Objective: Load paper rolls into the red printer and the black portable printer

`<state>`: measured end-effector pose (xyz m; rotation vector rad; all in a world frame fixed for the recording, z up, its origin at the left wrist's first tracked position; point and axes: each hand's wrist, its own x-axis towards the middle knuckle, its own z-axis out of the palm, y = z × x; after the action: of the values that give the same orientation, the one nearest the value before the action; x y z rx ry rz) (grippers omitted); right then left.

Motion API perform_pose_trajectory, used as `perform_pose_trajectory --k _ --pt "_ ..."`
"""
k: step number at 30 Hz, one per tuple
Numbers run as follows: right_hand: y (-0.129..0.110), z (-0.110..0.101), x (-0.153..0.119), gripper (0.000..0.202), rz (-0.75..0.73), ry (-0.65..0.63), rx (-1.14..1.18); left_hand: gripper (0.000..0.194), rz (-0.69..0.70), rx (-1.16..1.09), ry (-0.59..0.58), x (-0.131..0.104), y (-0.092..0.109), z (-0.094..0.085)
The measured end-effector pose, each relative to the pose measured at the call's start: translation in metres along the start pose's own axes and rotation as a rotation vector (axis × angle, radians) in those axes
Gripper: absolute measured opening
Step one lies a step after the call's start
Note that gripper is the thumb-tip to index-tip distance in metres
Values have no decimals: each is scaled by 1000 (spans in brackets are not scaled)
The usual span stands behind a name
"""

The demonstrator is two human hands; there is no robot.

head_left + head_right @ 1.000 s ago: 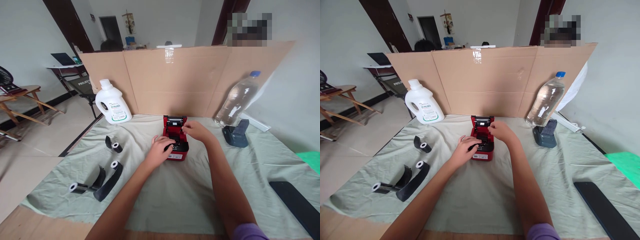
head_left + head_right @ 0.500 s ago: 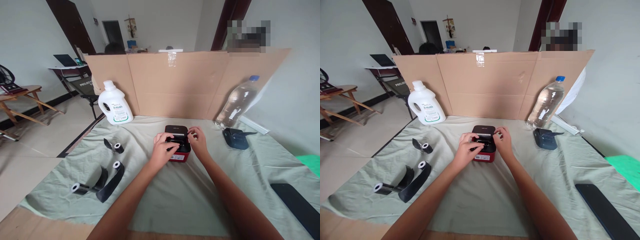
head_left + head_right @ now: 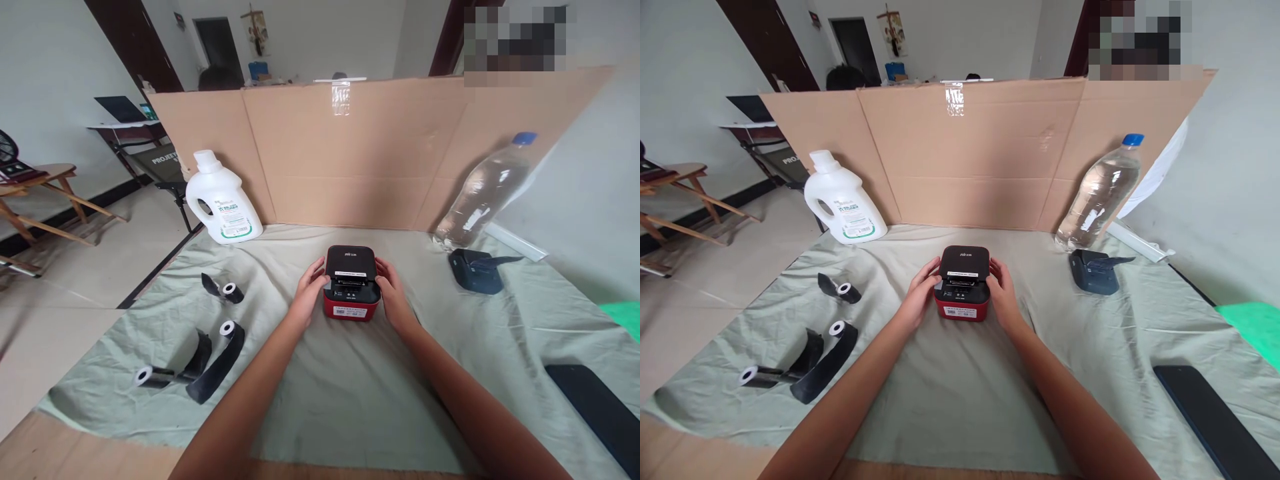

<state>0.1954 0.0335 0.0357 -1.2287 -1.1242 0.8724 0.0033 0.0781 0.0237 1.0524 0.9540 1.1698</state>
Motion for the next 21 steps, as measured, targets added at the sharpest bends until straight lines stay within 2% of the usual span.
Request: perform_pose_trajectory --k 5,9,13,21 --pt "-2 2 3 53 -14 -56 47 58 -100 -140 -44 0 -1 7" --pt "-2 2 7 56 -19 -61 51 60 -117 -127 28 0 -1 12" --pt "0 0 8 54 -9 -49 63 57 -79 -144 50 -2 -2 15" --pt "15 -4 6 52 -67 -60 178 62 -120 -188 -43 -6 2 10"
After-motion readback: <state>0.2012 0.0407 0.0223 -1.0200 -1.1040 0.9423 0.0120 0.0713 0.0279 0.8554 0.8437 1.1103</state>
